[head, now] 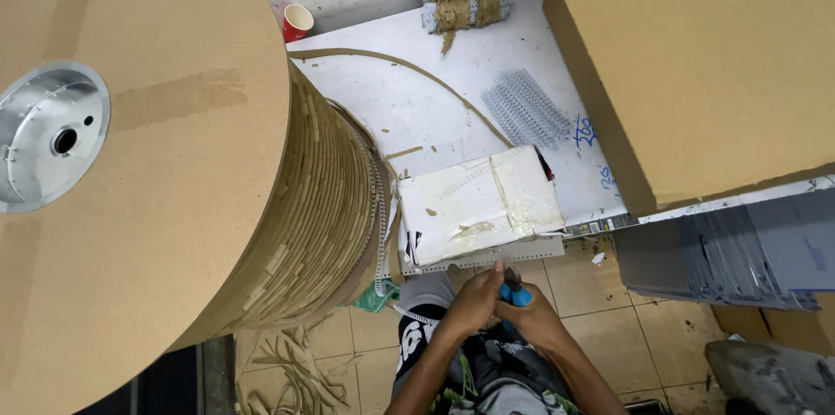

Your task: The person uses pliers to cut a white loop wire from a large spool. They repeatedly measure and cut segments of the wire, placing the cut pieces onto a white box on the table.

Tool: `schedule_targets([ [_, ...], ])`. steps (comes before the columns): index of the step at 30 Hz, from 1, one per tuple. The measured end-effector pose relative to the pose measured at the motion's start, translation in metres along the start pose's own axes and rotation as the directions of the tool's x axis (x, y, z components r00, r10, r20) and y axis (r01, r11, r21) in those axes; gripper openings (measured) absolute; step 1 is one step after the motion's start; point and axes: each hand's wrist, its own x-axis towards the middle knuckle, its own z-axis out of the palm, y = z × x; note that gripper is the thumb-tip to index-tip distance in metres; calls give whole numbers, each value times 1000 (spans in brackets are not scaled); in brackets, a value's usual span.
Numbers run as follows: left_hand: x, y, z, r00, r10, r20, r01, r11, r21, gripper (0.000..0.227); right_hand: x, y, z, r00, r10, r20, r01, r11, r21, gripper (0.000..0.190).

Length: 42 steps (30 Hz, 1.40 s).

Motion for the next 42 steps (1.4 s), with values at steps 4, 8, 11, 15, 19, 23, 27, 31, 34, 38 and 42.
schedule_targets([
  [4,24,-47,-21,979,-15,202,-2,997,82,54,17,12,0,971,66,-230,-5,966,258,10],
  [8,30,-93,-55,927,-168,334,104,974,202,39,36,28,-18,826,119,-551,189,863,469,10],
  [11,31,-118,-79,919,-216,330,189,976,111,31,43,22,-26,754,119,-646,225,877,424,15],
  [15,44,-146,-90,974,-93,205,116,988,-99,36,58,41,-34,770,4,-638,267,906,328,19],
  [19,58,-152,-85,983,-181,-5,174,955,-238,48,64,46,-32,749,99,-655,249,874,417,25],
  [23,79,-173,-65,948,-272,-166,179,886,-428,53,68,54,-35,744,100,-660,254,872,418,29],
  [27,83,-165,-41,912,-314,-264,154,859,-488,47,57,48,-28,744,90,-662,242,888,392,27],
  [31,72,-139,-33,895,-335,-295,121,817,-563,38,45,66,-21,847,40,-530,91,972,218,28],
  [34,57,-116,-27,914,-321,-246,105,775,-623,29,50,94,-12,974,22,-227,-66,980,-188,22],
  [38,69,-135,-23,930,-286,-232,57,733,-678,24,80,116,1,993,108,36,-73,846,-528,34],
  [42,73,-145,-21,933,-266,-243,29,728,-685,27,83,76,20,992,113,56,-45,733,-678,32],
])
